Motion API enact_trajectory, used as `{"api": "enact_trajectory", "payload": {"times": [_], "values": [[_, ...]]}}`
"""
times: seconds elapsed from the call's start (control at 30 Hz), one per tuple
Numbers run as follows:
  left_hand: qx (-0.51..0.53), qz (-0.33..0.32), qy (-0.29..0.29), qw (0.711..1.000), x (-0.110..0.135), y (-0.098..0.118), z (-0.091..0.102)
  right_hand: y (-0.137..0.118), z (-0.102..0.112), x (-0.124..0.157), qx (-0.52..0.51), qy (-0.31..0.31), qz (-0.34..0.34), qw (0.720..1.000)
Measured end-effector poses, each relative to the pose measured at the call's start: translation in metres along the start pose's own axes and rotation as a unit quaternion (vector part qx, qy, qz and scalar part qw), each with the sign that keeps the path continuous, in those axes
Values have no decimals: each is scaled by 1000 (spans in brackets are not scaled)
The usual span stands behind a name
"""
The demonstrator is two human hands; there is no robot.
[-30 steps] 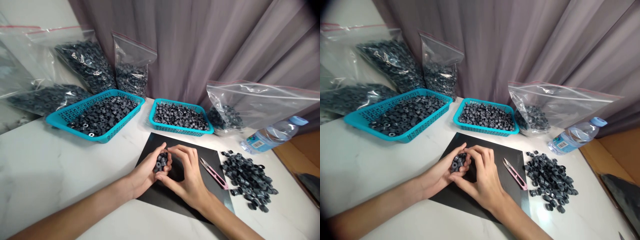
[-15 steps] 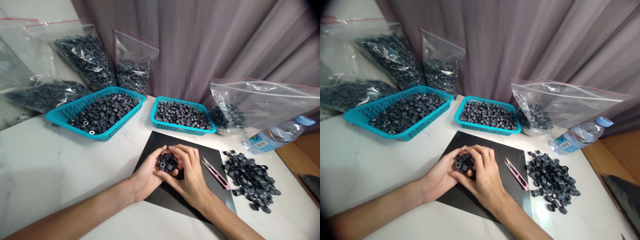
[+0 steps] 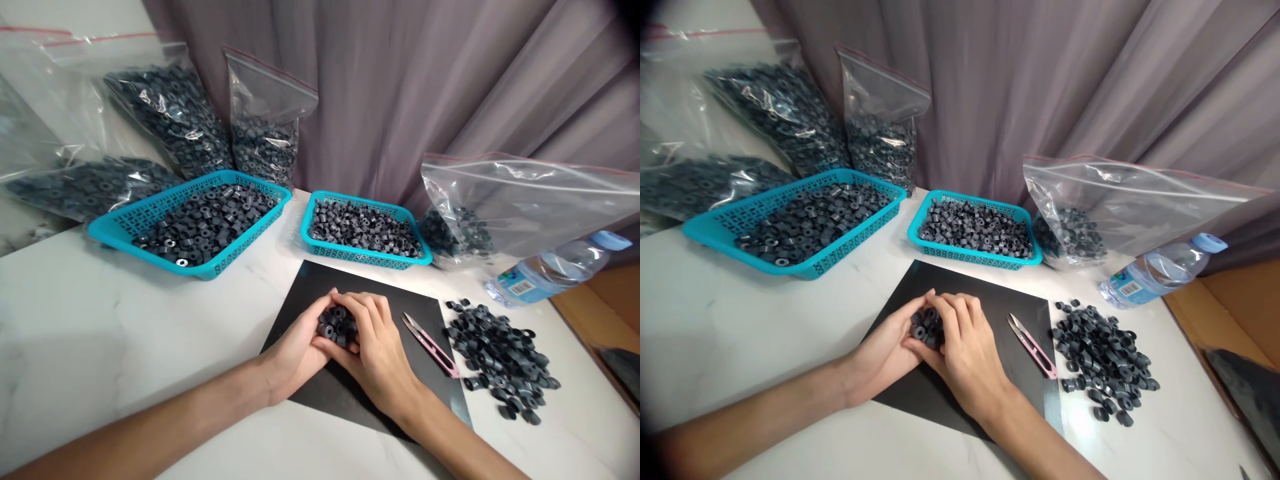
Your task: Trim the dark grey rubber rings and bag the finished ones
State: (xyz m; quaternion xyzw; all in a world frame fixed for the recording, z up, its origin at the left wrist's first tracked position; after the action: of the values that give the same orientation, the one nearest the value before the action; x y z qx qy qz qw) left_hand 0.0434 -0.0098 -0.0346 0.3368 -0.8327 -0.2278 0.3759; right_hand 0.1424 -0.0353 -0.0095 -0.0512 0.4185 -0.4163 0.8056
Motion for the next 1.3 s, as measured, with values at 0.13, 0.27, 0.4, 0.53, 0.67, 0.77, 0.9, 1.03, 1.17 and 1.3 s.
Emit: {"api": "enact_trajectory", "payload": {"times": [0.13,0.27,0.4,0.53,0.67,0.77,0.9,1.03,1.17,1.3], "values": [[25,9,-8,1000,-1,1,-1,2,-2,2,-9,-10,-11,1000],[41,30,-14,999,-1,0,-2,3,0,2,-18,-9,-12,1000],[49,32,6,998,0,2,-1,2,1,2,-31,-9,-12,999],[47,34,21,998,0,2,0,2,0,3,-36,-11,-12,999],[25,34,38,998,0,1,2,2,1,3,-37,-1,-8,999],[17,19,39,999,-1,1,2,0,2,3,-40,-6,-4,999],[27,5,19,999,-1,2,-1,-1,4,2,-44,3,-8,999],[34,8,28,999,0,4,0,-1,6,3,-47,4,-15,999],[18,9,63,998,1,4,3,-3,6,4,-53,-17,-12,998],[24,-13,63,998,3,6,2,-4,5,3,-42,-17,-1,999]]}}
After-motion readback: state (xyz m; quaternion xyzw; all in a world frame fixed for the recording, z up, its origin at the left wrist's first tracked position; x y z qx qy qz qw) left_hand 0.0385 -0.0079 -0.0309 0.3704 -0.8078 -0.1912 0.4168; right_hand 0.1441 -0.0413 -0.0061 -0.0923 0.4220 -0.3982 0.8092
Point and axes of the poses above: each hand's wrist, its own x-axis away from the middle knuckle, its own z-axis out of the back of the hand, y = z × x, the point moved 5 cm from there along -x, towards the middle knuckle, and after that the axes turned 9 degrees about -x, right-handed, at the moved point
